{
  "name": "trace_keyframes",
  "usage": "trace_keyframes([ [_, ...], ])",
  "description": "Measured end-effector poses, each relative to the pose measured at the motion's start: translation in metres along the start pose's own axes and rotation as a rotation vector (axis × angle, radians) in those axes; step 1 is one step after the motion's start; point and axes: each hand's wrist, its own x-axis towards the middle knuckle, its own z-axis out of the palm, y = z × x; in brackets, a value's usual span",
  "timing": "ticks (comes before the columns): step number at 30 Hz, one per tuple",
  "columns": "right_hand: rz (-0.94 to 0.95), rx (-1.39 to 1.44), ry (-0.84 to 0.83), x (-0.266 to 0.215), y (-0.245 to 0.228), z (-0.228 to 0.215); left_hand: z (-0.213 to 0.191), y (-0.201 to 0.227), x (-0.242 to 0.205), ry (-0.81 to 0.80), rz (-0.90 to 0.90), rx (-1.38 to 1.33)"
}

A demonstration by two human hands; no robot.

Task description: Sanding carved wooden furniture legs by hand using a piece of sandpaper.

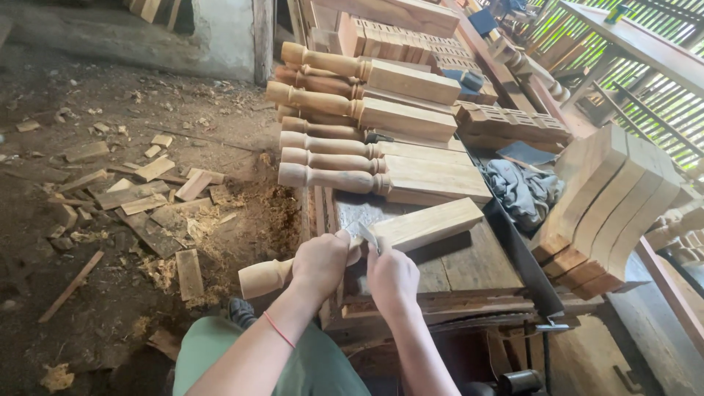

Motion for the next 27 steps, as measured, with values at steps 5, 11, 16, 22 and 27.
trace_keyframes([
  [5, -0.019, 0.022, -0.017, 0.023, -0.004, 0.024, 0.017, -0.010, 0.005, 0.022, 0.009, 0.033],
  [11, -0.262, 0.017, 0.566, -0.011, 0.043, 0.068, 0.016, -0.013, 0.001, -0.031, 0.036, -0.017],
  [16, -0.225, 0.401, 0.356, -0.015, 0.031, 0.057, 0.004, -0.013, 0.009, -0.079, 0.027, 0.210],
  [22, -0.195, 0.481, 0.325, -0.020, 0.045, 0.062, 0.017, -0.016, 0.009, -0.009, 0.047, 0.229],
  [27, -0.103, 0.642, 0.148, -0.049, 0.066, 0.042, -0.021, -0.005, 0.003, -0.117, 0.022, 0.028],
])
